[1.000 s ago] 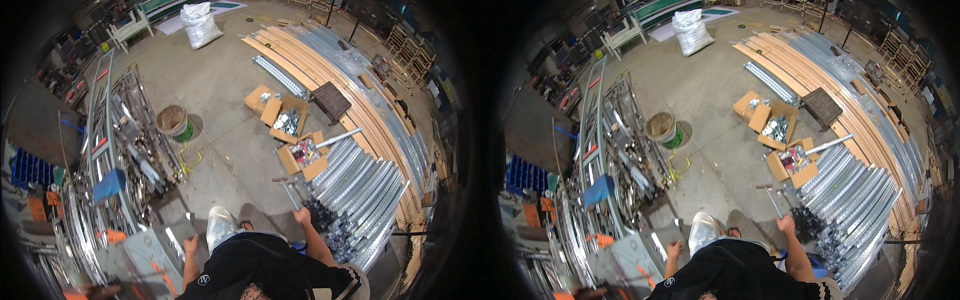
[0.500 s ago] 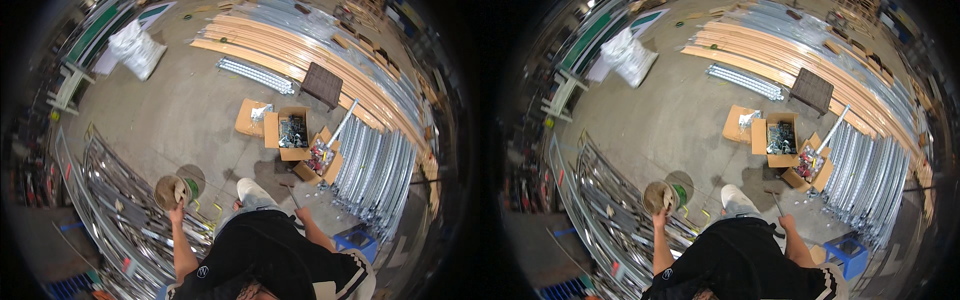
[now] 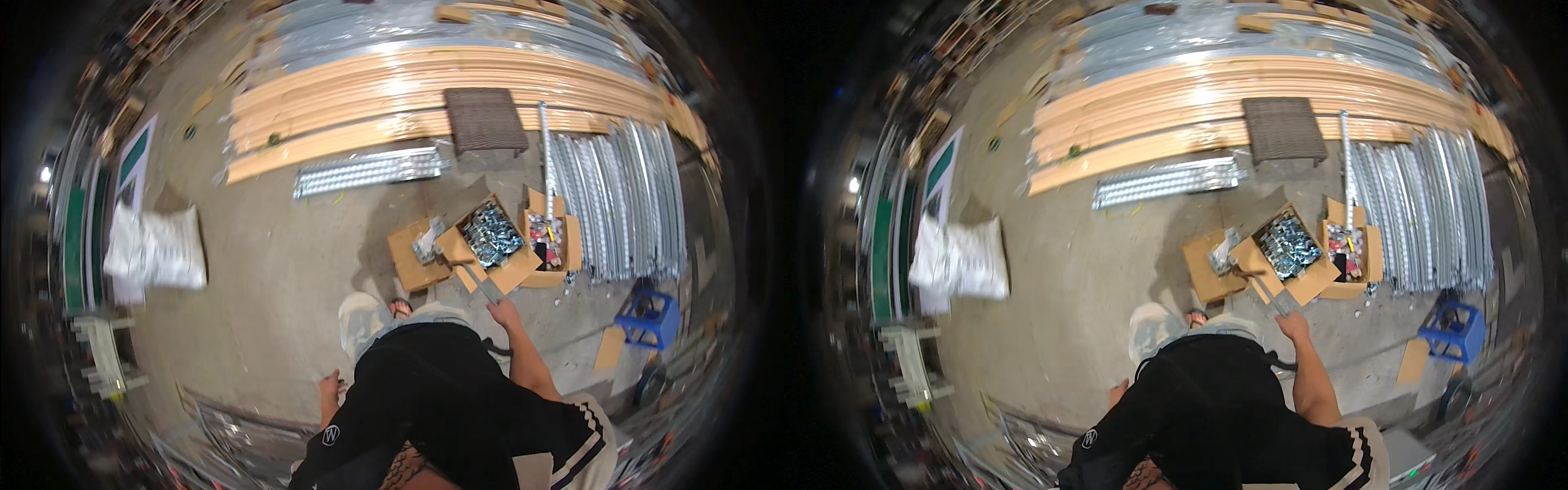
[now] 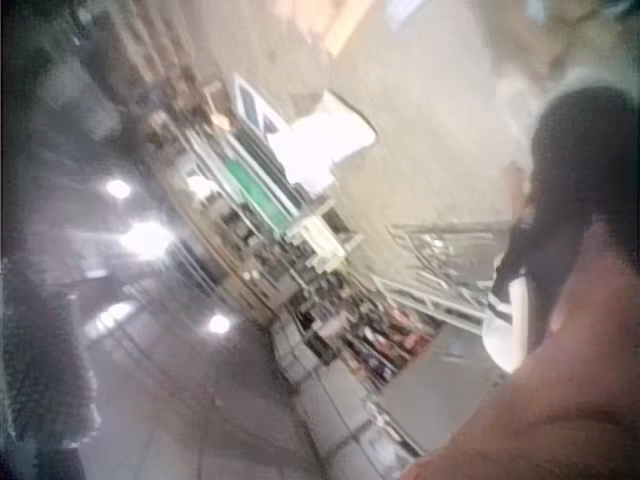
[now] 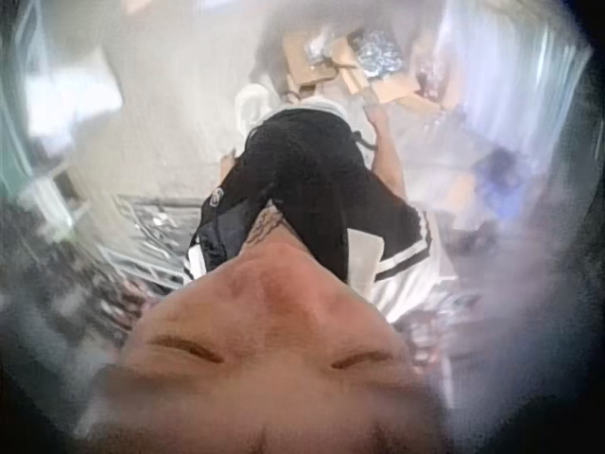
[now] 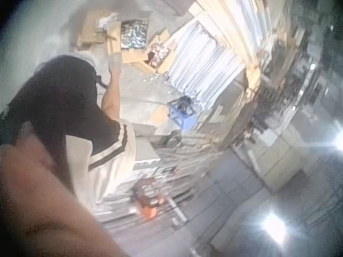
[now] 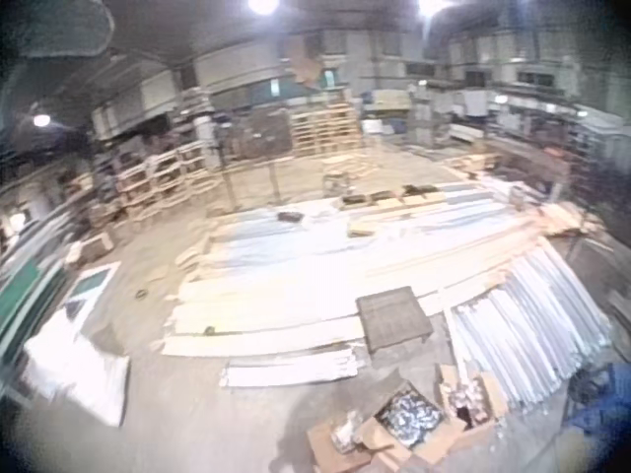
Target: The person assembles metal roller components by picking up metal brackets from a box and fitting them onto a long aluminum track containing small white rollers, then tapping the assembly with a gray tool to secure it.
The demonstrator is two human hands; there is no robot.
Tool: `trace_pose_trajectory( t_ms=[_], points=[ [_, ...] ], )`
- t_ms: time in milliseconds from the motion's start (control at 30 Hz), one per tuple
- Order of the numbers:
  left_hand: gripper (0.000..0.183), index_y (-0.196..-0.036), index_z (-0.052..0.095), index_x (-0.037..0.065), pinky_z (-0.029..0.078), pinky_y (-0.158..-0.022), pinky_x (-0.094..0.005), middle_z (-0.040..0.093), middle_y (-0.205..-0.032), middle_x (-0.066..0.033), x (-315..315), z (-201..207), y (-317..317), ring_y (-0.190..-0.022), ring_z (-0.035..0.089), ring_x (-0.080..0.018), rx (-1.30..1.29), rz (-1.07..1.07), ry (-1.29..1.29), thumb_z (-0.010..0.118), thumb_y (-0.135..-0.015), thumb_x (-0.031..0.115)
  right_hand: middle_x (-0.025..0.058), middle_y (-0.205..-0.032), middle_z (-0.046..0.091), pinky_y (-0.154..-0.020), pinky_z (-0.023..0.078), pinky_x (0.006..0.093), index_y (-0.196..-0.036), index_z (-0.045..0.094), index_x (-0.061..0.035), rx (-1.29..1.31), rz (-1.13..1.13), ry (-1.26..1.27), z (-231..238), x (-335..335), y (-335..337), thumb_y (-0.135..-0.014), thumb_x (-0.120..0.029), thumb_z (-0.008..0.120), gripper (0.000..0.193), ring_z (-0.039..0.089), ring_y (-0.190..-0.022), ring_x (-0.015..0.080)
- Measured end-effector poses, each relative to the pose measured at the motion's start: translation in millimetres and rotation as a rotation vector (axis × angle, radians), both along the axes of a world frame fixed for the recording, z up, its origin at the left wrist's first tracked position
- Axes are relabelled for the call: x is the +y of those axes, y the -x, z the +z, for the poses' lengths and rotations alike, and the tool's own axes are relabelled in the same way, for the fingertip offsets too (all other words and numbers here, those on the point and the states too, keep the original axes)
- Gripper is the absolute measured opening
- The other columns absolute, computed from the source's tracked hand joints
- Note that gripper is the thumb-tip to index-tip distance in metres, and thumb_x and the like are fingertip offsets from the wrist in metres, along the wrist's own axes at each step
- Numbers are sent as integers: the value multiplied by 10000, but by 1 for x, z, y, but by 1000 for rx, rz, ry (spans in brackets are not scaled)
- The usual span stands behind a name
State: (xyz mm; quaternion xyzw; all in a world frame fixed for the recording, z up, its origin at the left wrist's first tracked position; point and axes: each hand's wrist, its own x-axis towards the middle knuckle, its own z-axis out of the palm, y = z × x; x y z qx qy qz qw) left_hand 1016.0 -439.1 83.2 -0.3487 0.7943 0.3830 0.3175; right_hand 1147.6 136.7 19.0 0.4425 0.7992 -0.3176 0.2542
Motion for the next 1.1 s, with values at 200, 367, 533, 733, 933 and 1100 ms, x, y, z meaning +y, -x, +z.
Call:
trace_pose_trajectory(
  t_ms=[200, 367, 533, 733, 933, 1100],
  points=[
    [429, -966, 642, -95, 495, -445, -355, 675, -798, -188, 37, -38, 286, -546, 627, -242, -102, -228, 53, 735, -864, 312, 276, -868, 682, -743, 514, 486, -875, 699, 33, 258, -203, -45, 88, 1, 141, -814, -534, 677, 571, 676, -859, 420],
    [324, -781, 596, 18, 453, -397, -317, 601, -624, -85, 157, -36, 645, -484, 578, -167, 191, -533, -4, 689, -898, 306, 289, -783, 646, -682, 486, 501, -837, 678, 52, 275, -593, -175, 61, -20, 224, -823, -478, 692, 531, 659, -787, 439],
    [345, -902, 640, -7, 464, -454, -304, 614, -669, -75, 408, 27, 853, -512, 593, -156, 472, -843, -32, 698, -903, 333, 295, -695, 609, -635, 469, 497, -806, 652, 75, 194, -1049, -274, 58, -64, 229, -828, -455, 696, 532, 626, -699, 468],
    [479, -1091, 624, -54, 487, -507, -293, 657, -804, -93, 709, 60, 882, -592, 623, -156, 514, -1180, -149, 688, -919, 388, 201, -600, 561, -596, 442, 467, -762, 609, 76, 220, -1541, -324, 79, -52, 255, -860, -401, 691, 494, 605, -599, 305],
    [526, -1209, 594, -48, 518, -574, -286, 665, -932, -127, 910, -20, 707, -667, 660, -164, 175, -1454, -509, 685, -920, 382, -2, -530, 463, -360, 316, 320, -707, 566, -26, 432, -2086, -230, 15, 2, 267, -901, -349, 671, 392, 433, -396, 119],
    [595, -1218, 596, -96, 532, -641, -311, 697, -956, -166, 1033, -39, 565, -693, 675, -199, 67, -1815, -343, 712, -884, 383, 19, -537, 478, -377, 327, 329, -702, 569, -17, 286, -2137, -281, -7, 85, 236, -904, -351, 667, 403, 435, -407, 134]
  ],
)
